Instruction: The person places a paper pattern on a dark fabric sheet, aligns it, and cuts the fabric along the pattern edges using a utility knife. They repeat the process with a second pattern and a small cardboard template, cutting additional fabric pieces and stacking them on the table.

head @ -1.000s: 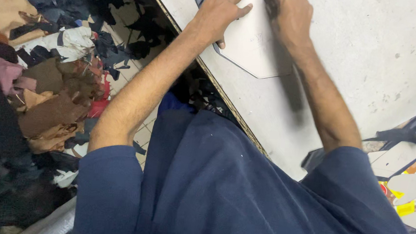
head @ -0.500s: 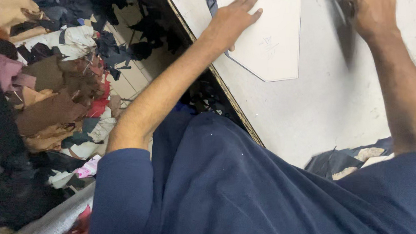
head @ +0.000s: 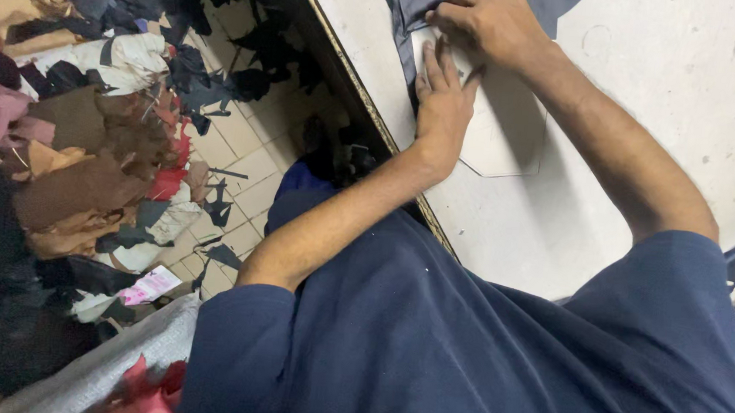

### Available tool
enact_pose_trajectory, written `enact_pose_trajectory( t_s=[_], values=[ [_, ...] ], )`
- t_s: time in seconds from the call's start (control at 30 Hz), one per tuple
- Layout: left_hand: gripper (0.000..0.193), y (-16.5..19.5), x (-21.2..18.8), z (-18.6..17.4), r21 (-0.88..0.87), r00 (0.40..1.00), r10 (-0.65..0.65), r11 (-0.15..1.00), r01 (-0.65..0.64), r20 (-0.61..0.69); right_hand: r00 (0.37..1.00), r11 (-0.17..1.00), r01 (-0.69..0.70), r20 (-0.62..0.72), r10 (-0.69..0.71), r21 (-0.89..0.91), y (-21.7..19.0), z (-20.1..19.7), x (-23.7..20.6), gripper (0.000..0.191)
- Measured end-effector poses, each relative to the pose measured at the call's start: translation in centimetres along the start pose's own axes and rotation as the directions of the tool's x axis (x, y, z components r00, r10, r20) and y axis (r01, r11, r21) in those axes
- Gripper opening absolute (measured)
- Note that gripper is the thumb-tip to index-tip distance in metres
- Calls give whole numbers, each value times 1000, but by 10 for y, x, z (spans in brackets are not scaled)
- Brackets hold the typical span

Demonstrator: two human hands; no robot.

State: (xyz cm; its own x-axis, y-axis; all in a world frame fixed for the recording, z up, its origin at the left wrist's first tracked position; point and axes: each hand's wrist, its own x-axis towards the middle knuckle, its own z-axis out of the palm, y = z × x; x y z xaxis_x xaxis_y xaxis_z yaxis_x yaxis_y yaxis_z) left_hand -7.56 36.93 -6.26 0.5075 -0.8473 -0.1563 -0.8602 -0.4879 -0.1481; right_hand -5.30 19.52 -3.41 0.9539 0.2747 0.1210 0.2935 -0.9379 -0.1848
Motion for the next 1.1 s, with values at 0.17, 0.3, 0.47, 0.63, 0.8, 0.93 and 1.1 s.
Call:
enact_pose_trajectory(
  t_s=[0.17,0.3,0.47,0.63,0.8,0.93,1.1],
  values=[
    [66,-9,-1,-13,-13,998,42,999,-42,39,993,978,118,-4,-120,-170,2,15,-9,24],
    [70,-18,-2,-14,12,998,58,998,-58,9,996,972,92,25,-88,-218,16,12,-30,22],
    [71,-33,-1,-21,145,992,129,981,-128,1,998,971,-42,30,50,-233,53,-27,-78,9],
    [72,-32,1,-21,195,987,163,967,-161,7,995,953,-86,18,96,-290,52,-45,-81,4],
    [22,-43,37,-3,20,948,288,958,-288,-135,955,871,-295,-158,252,-392,-7,-65,-69,31],
    [8,-88,109,9,-111,751,422,833,-543,-507,745,776,-607,-219,630,171,-112,-40,-74,45],
    [28,-117,147,-5,-494,727,619,551,-672,-298,665,677,-600,-203,718,426,-153,16,-27,36]
  ],
)
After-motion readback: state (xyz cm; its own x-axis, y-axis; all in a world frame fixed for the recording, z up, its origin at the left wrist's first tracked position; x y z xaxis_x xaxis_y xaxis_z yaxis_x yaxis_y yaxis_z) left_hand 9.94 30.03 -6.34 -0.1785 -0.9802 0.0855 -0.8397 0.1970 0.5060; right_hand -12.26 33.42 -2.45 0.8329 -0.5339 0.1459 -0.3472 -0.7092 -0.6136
